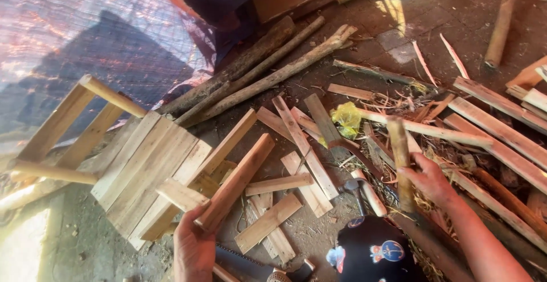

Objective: The person sits on the ground beside a wooden chair frame and fits wooden slats and sticks onto its side rail, aligning each piece by hand. They then use a hammer to nail the pieces in place and pick up additional slats from a pile of scrap wood.

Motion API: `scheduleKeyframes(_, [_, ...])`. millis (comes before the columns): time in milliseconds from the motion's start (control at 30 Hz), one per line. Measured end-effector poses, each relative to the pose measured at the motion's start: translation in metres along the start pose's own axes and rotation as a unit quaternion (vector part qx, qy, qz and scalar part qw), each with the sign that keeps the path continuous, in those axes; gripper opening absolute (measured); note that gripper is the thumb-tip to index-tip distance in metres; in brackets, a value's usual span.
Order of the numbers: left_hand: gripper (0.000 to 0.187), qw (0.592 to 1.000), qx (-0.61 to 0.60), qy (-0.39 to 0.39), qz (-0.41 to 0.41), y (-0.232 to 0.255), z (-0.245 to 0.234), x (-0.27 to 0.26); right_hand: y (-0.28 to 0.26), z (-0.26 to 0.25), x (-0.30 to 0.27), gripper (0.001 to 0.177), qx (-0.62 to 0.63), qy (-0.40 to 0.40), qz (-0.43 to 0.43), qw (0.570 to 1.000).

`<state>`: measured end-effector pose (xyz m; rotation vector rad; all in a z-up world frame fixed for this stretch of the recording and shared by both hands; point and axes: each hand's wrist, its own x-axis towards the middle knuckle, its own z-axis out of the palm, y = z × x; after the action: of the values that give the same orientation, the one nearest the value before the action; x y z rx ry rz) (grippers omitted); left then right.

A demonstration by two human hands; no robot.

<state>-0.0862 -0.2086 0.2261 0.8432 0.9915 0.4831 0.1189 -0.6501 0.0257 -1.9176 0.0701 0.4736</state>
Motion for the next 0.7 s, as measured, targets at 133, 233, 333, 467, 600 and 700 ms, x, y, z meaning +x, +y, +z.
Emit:
scheduleKeyframes(133, [0.089,0.999,-0.040,0.007,-0.001,0.004,0.003,0.006,-0.011,0.040,0.032,0.055,0.083,-0.032,-0.061,0.994])
scheduleKeyframes(233, [0.066,0.995,-0.096,0.001,-0.026,0.002,-0.012,0.019,-0.008,0.105,0.060,0.043,0.038,-0.107,-0.247,0.962])
scheduleKeyframes(333, [0.038,0.985,-0.150,-0.057,-0.060,-0.003,-0.027,0.040,-0.020,0.173,0.074,0.052,0.096,-0.068,-0.246,0.962])
scheduleKeyframes(467, [0.028,0.980,-0.155,-0.096,-0.077,-0.013,-0.042,0.069,-0.031,0.233,0.094,0.035,-0.064,-0.159,-0.240,0.956])
scheduleKeyframes(600, [0.049,0.981,-0.128,-0.128,-0.070,-0.020,-0.056,0.056,-0.013,0.289,0.115,0.034,-0.139,-0.207,-0.225,0.942])
scheduleKeyframes(700, [0.020,0.977,-0.157,-0.135,-0.040,-0.072,-0.102,0.094,-0.024,0.302,0.099,0.023,-0.102,-0.271,-0.161,0.944])
